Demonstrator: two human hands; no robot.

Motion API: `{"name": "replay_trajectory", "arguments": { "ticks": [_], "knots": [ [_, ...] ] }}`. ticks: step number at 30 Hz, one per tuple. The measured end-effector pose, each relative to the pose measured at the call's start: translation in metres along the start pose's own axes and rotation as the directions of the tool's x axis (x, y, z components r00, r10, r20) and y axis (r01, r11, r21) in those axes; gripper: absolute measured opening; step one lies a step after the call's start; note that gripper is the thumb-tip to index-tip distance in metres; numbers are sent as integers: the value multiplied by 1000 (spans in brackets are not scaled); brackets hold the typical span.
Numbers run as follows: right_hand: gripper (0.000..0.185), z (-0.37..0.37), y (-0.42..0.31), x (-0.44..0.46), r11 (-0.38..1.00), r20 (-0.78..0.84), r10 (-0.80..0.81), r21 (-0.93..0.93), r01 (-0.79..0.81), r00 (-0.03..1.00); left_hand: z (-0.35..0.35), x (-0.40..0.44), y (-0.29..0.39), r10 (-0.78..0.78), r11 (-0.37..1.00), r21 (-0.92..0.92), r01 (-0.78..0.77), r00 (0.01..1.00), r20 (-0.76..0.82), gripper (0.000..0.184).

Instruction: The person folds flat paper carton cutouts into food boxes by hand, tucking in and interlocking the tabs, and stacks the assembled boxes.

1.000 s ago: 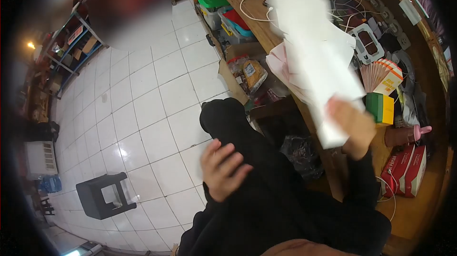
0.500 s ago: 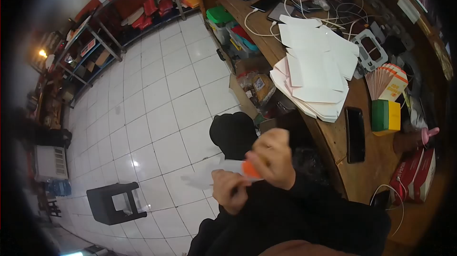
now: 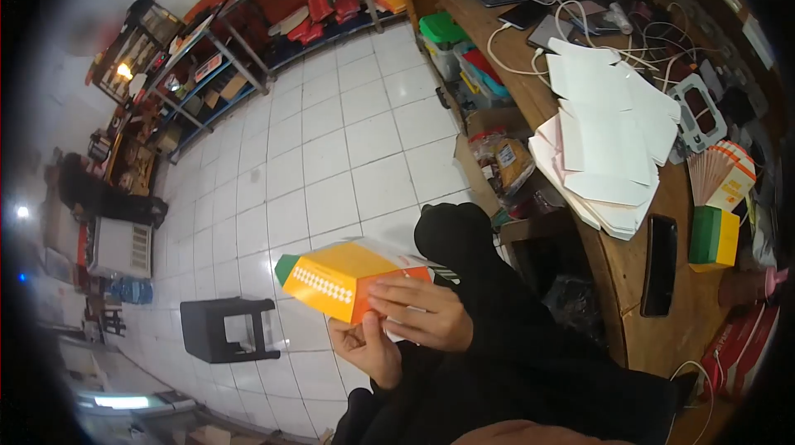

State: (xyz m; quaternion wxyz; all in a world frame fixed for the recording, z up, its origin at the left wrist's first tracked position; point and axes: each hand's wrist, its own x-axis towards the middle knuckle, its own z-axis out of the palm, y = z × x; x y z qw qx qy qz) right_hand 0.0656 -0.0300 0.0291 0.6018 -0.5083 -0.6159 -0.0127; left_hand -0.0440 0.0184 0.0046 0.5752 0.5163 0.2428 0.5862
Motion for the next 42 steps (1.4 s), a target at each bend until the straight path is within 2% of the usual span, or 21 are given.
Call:
{"name": "replay_trajectory", "arguments": {
  "ticks": [2, 3, 5, 7, 8, 9, 10, 11, 13, 16, 20, 23, 26, 28, 30, 33, 35, 38, 40, 42],
  "knots": [
    [33, -2, 1, 1, 991, -23, -32, -132, 28, 999, 9, -2, -2, -17, 998, -68, 14, 999, -48, 19],
    [33, -5, -1, 4, 994, -43, -4, -110, 0, 999, 15, -2, -2, -32, 998, -49, 27, 993, -109, 25],
    [34, -10, 3, 3, 997, -52, 38, -66, -42, 998, 18, -1, -2, 4, 997, 80, 3, 996, -88, 35],
    [34, -17, 7, 1, 995, -33, 99, 19, -99, 995, 13, 0, -2, -76, 982, 165, 93, 992, -105, 31],
    [34, -23, 8, 4, 990, 9, 116, 80, -116, 993, 8, -1, -6, -39, 967, 248, 64, 994, -103, 29],
    [35, -23, 8, 5, 982, -10, 166, 90, -164, 986, 2, -3, -9, -4, 944, 329, 35, 996, -93, 27],
    [35, -24, 9, 8, 990, -32, 136, 48, -134, 990, 0, -5, -8, -12, 931, 360, 57, 992, -127, 27],
    [35, -23, 14, 5, 993, -51, 115, 8, -114, 992, 5, -6, -6, -43, 962, 265, 58, 997, -63, 29],
    [35, -20, 17, 1, 995, -80, 74, -59, -79, 994, 36, -4, 8, -83, 995, -60, 81, 996, -39, 33],
    [37, -17, 18, -1, 996, -31, 48, -74, -51, 998, 37, 0, 5, -111, 994, -17, 110, 992, -54, 34],
    [35, -28, 23, 0, 995, 12, 90, -31, -90, 996, 26, 7, -1, -190, 981, 28, 192, 980, -52, 18],
    [28, -35, 27, -1, 950, -25, 281, 147, -275, 959, 24, 10, -5, -198, 978, 66, 200, 980, -28, 9],
    [27, -37, 26, -3, 927, -96, 343, 197, -320, 934, 26, 7, -11, -189, 965, 181, 188, 982, -13, 9],
    [22, -37, 26, -6, 917, -117, 371, 205, -343, 921, 29, 8, -12, -198, 964, 186, 193, 980, 12, 10],
    [18, -40, 22, -6, 862, -98, 482, 233, -451, 871, 31, 9, -11, -209, 961, 193, 198, 977, 37, 12],
    [15, -39, 22, -8, 836, -90, 497, 318, -448, 863, 36, 9, -10, -238, 956, 197, 219, 968, 81, 15],
    [15, -41, 21, -8, 843, -80, 485, 307, -441, 871, 42, 11, -7, -269, 963, 57, 264, 956, 116, 18],
    [14, -46, 19, -7, 876, -58, 444, 235, -420, 894, 32, 11, -10, -259, 964, 120, 239, 944, 204, 18],
    [14, -51, 16, -3, 899, -47, 415, 174, -402, 908, 29, 10, -9, -292, 955, 104, 277, 935, 199, 18],
    [15, -55, 13, 2, 951, 0, 310, 21, -310, 951, 28, 9, -6, -326, 945, 86, 315, 925, 196, 19]
  ]
}}
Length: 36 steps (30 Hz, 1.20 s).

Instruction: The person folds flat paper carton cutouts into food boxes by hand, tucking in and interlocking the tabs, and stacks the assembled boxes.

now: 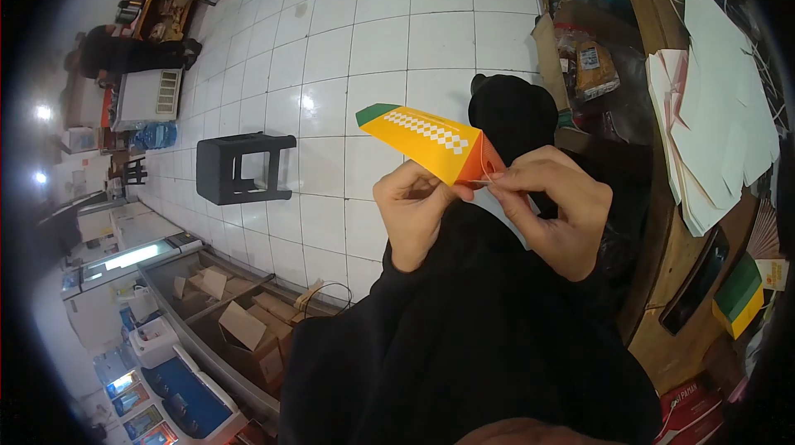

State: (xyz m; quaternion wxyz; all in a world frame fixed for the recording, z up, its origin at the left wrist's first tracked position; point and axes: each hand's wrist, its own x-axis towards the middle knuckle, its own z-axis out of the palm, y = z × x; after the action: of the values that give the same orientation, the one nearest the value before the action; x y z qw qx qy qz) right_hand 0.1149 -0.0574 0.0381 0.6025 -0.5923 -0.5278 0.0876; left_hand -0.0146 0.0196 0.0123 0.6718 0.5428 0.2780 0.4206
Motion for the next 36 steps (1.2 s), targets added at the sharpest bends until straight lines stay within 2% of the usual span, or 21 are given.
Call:
{"name": "replay_trajectory", "arguments": {
  "ticks": [3, 5, 7, 9, 10, 11, 12, 13, 14, 16, 17, 19, 20, 22, 24, 26, 29, 32, 34, 36],
  "knots": [
    [17, 1, -3, 1, 998, 54, -58, -20, 59, 997, 6, -1, 9, -10, 998, -67, 13, 999, 45, 23],
    [18, 5, 0, 0, 996, 58, -82, -13, 83, 995, 11, -1, 11, 33, 995, -91, -38, 998, -57, 27],
    [20, 10, 3, -4, 994, 62, -107, -1, 107, 992, 7, -2, 9, 56, 995, -83, -62, 996, -75, 27],
    [25, 16, 1, -8, 990, 121, 78, 109, -91, 990, 2, -3, 1, 78, 994, -72, -85, 993, -91, 27],
    [25, 19, 0, -7, 990, 121, 77, 110, -91, 990, 2, -1, -7, 145, 977, -131, -168, 975, -169, 26],
    [28, 22, -1, -4, 999, 99, 37, 33, -40, 994, 2, 0, -12, 205, 950, -184, -254, 946, -250, 25],
    [31, 24, -2, -3, 999, 80, -3, -46, 7, 997, 1, -1, -10, 204, 950, -184, -254, 946, -250, 25],
    [32, 26, 2, -6, 989, 104, -37, -140, 51, 994, -2, -4, -8, 133, 966, -189, -176, 966, -220, 25],
    [32, 30, 7, -8, 989, 104, -38, -142, 52, 994, -3, -7, -6, 61, 977, -192, -98, 980, -189, 24],
    [32, 38, 14, -10, 996, 3, -53, -69, 53, 999, -4, -10, -6, 29, 982, -181, -63, 983, -181, 24],
    [32, 41, 15, -12, 996, 3, -54, -70, 54, 999, -4, -10, -6, 1, 985, -169, -31, 985, -173, 24],
    [33, 44, 16, -14, 1000, -100, -16, 15, 17, 995, 1, -8, -3, -2, 984, -174, -30, 984, -179, 24],
    [33, 45, 15, -14, 1000, -100, -16, 16, 18, 995, 5, -8, -1, -6, 984, -176, -27, 983, -186, 23],
    [35, 49, 13, -15, 982, -169, 115, 171, -86, 979, 12, -8, 1, 16, 989, -139, -45, 978, -207, 23],
    [36, 52, 20, -17, 985, -187, 99, 156, -69, 977, 17, -10, -2, 41, 992, -105, -66, 974, -224, 23],
    [36, 53, 25, -16, 988, -210, 82, 142, -52, 974, 19, -13, -6, 74, 997, 24, -71, 975, -210, 22],
    [37, 51, 26, -16, 986, -245, 95, 158, -57, 965, 17, -13, -6, 42, 999, -21, -48, 976, -213, 20],
    [29, 38, 19, -18, 985, -193, 101, 155, -71, 976, 16, -9, -8, 18, 998, -57, -29, 984, -178, 17],
    [21, 31, 10, -17, 972, -206, 200, 167, -167, 958, 20, -7, -10, 16, 996, -84, -30, 987, -161, 16],
    [15, 27, 8, -16, 962, -216, 231, 194, -190, 949, 24, -5, -12, 118, 991, -51, -127, 983, -144, 16]
  ]
}}
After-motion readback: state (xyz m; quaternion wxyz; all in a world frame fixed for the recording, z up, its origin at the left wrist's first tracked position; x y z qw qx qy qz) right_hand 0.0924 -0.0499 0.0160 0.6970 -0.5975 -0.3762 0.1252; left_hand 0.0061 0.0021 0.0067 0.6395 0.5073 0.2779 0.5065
